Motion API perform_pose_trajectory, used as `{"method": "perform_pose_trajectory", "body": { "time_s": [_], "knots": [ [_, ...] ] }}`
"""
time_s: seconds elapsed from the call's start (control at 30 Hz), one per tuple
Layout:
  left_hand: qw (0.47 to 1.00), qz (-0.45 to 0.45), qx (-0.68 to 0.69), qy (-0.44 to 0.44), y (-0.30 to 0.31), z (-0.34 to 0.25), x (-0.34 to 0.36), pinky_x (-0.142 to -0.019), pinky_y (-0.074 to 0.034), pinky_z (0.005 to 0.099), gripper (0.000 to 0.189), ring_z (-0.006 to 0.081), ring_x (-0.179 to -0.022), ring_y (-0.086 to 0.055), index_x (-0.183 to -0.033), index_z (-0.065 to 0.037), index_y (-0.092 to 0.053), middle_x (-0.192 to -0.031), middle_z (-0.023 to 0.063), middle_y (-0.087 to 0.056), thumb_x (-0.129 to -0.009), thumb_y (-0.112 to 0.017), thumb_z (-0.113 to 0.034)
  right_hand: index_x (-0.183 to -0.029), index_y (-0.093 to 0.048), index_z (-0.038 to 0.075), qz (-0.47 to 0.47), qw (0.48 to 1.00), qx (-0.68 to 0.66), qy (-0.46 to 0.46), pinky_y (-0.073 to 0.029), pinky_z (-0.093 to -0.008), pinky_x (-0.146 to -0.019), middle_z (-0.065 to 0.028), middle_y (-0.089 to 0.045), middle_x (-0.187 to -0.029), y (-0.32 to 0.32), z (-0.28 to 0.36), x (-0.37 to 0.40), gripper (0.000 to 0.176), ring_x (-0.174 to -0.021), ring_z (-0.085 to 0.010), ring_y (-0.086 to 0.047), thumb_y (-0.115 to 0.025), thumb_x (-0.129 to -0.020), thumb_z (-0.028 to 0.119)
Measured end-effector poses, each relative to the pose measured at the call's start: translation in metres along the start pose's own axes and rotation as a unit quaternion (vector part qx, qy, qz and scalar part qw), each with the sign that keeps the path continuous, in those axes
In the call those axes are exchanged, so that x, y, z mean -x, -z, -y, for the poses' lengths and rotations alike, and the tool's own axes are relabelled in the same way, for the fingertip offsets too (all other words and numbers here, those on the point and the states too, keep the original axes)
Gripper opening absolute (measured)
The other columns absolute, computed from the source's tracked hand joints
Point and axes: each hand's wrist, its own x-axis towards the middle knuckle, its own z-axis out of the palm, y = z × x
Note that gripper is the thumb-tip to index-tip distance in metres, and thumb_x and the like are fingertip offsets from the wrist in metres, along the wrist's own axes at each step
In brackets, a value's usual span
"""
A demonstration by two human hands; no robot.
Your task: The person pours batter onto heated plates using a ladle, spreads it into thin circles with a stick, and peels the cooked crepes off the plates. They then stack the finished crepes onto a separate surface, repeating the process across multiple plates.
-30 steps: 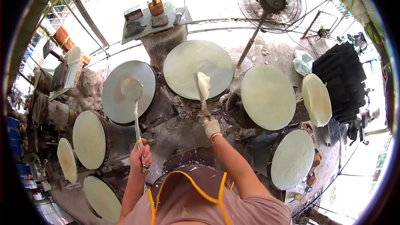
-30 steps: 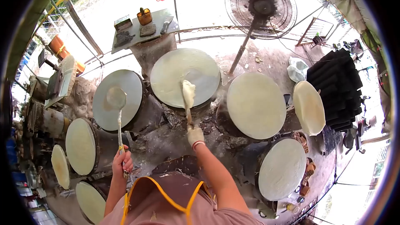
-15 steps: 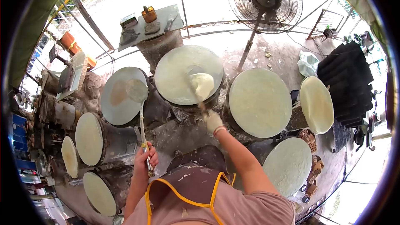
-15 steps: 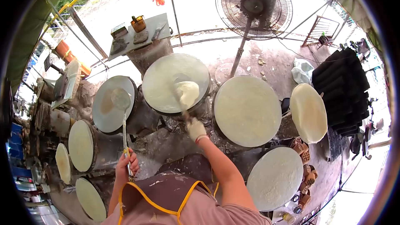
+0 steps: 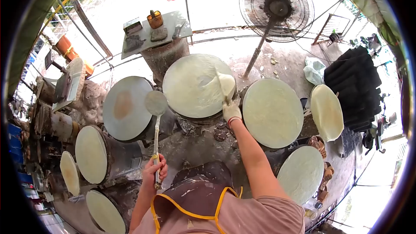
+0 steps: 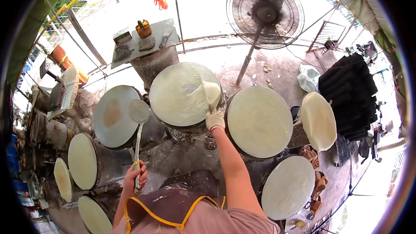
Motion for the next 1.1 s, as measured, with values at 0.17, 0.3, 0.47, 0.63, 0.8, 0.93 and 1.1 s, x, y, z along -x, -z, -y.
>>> {"method": "perform_pose_trajectory", "body": {
  "time_s": [0.17, 0.3, 0.47, 0.63, 0.8, 0.93, 1.1],
  "knots": [
    [0.998, -0.014, -0.013, 0.059, 0.019, -0.015, -0.014, -0.043, -0.035, 0.0220, 0.019, 0.0115, -0.054, -0.043, -0.102, -0.003, -0.045, -0.081, 0.0077, -0.046, -0.084, -0.051, -0.001, -0.127, -0.050, 0.005, -0.039, 0.841, -0.498, -0.206, -0.045, -0.0279, -0.085, -0.0132, -0.057, -0.120, 0.046, 0.068, 0.079, 0.037, -0.100, -0.0212, -0.059, -0.044, -0.092, 0.013],
    [0.993, -0.015, 0.002, 0.119, 0.029, -0.014, -0.021, -0.043, -0.034, 0.0227, 0.018, 0.0116, -0.054, -0.042, -0.099, -0.003, -0.043, -0.078, 0.0072, -0.046, -0.083, -0.052, 0.000, -0.123, -0.056, 0.008, -0.120, 0.772, -0.560, -0.275, -0.044, -0.0258, -0.076, -0.0092, -0.065, -0.105, 0.000, 0.068, 0.069, 0.035, -0.084, -0.0107, -0.057, -0.051, -0.089, 0.016],
    [0.986, -0.011, -0.020, 0.162, 0.027, -0.003, -0.032, -0.044, -0.033, 0.0223, 0.016, 0.0109, -0.055, -0.041, -0.099, -0.004, -0.043, -0.077, 0.0064, -0.046, -0.085, -0.051, -0.003, -0.119, -0.058, 0.004, -0.142, 0.805, -0.504, -0.278, -0.046, -0.0269, -0.069, -0.0102, -0.067, -0.091, -0.003, 0.039, 0.049, 0.034, -0.074, -0.0137, -0.058, -0.053, -0.090, 0.022],
    [0.981, -0.012, -0.015, 0.192, 0.010, 0.008, -0.038, -0.042, -0.032, 0.0205, 0.012, 0.0088, -0.052, -0.039, -0.100, -0.005, -0.043, -0.075, 0.0047, -0.046, -0.089, -0.049, -0.008, -0.113, -0.062, 0.006, -0.079, 0.920, -0.361, -0.128, -0.047, -0.0294, -0.071, -0.0171, -0.067, -0.091, -0.003, 0.038, 0.034, 0.031, -0.077, -0.0151, -0.063, -0.052, -0.087, 0.019],
    [0.978, -0.032, 0.026, 0.205, -0.006, 0.023, -0.044, -0.040, -0.031, 0.0201, 0.011, 0.0085, -0.049, -0.037, -0.099, -0.005, -0.045, -0.072, 0.0041, -0.045, -0.091, -0.047, -0.012, -0.112, -0.063, 0.016, -0.007, 0.858, -0.447, -0.254, -0.048, -0.0385, -0.076, -0.0244, -0.062, -0.095, 0.046, 0.014, -0.010, 0.032, -0.090, -0.0336, -0.062, -0.049, -0.089, 0.033],
    [0.975, -0.053, 0.055, 0.206, -0.012, 0.030, -0.044, -0.038, -0.030, 0.0195, 0.009, 0.0083, -0.047, -0.037, -0.093, -0.006, -0.044, -0.068, 0.0034, -0.043, -0.090, -0.048, -0.014, -0.111, -0.063, 0.004, -0.031, 0.889, -0.443, -0.110, -0.042, -0.0251, -0.051, -0.0030, -0.065, -0.080, -0.042, -0.011, 0.006, 0.027, -0.057, -0.0071, -0.052, -0.055, -0.089, 0.017],
    [0.982, -0.072, -0.040, 0.170, -0.005, 0.031, -0.057, -0.035, -0.029, 0.0199, 0.009, 0.0079, -0.044, -0.037, -0.084, -0.007, -0.043, -0.064, 0.0018, -0.042, -0.089, -0.049, -0.011, -0.111, -0.061, -0.003, 0.014, 0.856, -0.510, -0.078, -0.034, -0.0176, -0.046, 0.0047, -0.055, -0.071, -0.017, -0.029, -0.035, 0.028, -0.054, -0.0019, -0.041, -0.055, -0.088, 0.012]
  ]
}}
